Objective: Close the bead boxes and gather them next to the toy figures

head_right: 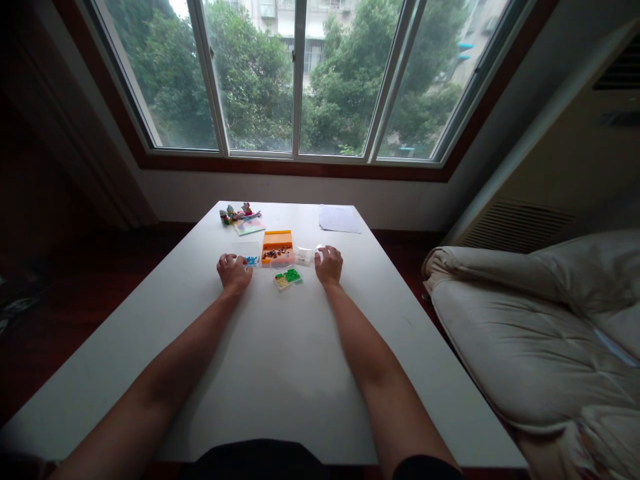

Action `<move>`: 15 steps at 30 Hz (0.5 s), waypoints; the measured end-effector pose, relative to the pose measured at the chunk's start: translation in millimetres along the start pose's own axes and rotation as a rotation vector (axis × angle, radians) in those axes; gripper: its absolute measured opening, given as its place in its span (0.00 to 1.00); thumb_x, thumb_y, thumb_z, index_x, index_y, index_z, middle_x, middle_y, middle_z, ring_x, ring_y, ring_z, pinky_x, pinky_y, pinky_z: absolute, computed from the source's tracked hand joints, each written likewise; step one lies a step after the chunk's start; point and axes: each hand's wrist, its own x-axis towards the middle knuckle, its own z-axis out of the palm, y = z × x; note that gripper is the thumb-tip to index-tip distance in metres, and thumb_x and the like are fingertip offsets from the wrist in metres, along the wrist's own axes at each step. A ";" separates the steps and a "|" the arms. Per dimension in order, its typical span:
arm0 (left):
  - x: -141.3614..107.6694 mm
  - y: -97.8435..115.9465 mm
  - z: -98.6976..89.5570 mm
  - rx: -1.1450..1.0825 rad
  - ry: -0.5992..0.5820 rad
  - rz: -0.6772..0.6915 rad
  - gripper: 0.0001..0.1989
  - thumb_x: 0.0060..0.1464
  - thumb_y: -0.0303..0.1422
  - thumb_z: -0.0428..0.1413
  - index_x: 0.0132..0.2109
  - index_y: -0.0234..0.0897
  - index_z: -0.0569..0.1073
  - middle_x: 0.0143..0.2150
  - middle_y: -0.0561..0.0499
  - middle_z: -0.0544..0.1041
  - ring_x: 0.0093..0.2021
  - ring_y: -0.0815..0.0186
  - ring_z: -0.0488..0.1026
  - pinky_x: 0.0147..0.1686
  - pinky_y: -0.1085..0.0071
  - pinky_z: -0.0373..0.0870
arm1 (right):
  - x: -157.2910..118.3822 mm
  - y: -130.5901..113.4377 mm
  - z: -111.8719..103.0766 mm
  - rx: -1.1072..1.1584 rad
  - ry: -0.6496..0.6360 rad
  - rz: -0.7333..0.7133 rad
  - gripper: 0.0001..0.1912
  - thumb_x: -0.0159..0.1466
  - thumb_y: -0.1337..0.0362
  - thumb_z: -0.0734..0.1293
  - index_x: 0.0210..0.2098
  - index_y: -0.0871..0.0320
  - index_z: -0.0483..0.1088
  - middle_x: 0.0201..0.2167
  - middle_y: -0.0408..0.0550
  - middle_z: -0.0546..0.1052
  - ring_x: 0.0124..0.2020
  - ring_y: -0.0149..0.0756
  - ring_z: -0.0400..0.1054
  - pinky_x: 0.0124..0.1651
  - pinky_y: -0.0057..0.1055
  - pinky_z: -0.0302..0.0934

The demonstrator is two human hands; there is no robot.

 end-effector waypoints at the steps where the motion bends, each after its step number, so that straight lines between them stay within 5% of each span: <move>1: 0.7 -2.1 1.9 -0.009 -0.002 -0.004 0.08 0.55 0.31 0.58 0.43 0.38 0.78 0.58 0.38 0.69 0.66 0.44 0.53 0.65 0.46 0.53 | 0.4 -1.2 -1.0 0.028 0.010 -0.019 0.15 0.70 0.61 0.61 0.47 0.59 0.77 0.51 0.57 0.75 0.53 0.48 0.64 0.59 0.42 0.57; 8: 5.7 0.7 8.5 -0.219 0.119 0.011 0.07 0.62 0.28 0.52 0.44 0.38 0.74 0.65 0.39 0.64 0.65 0.48 0.60 0.65 0.49 0.59 | -1.1 -23.4 -12.2 0.179 0.051 -0.160 0.14 0.72 0.61 0.59 0.39 0.58 0.74 0.42 0.54 0.77 0.45 0.44 0.67 0.54 0.40 0.58; 15: -9.0 35.9 -14.6 -0.379 0.207 0.188 0.05 0.63 0.28 0.52 0.44 0.40 0.71 0.63 0.40 0.66 0.65 0.49 0.61 0.65 0.47 0.61 | -11.6 -64.1 -23.1 0.378 0.030 -0.244 0.14 0.73 0.59 0.59 0.36 0.56 0.73 0.37 0.50 0.76 0.41 0.40 0.69 0.48 0.37 0.61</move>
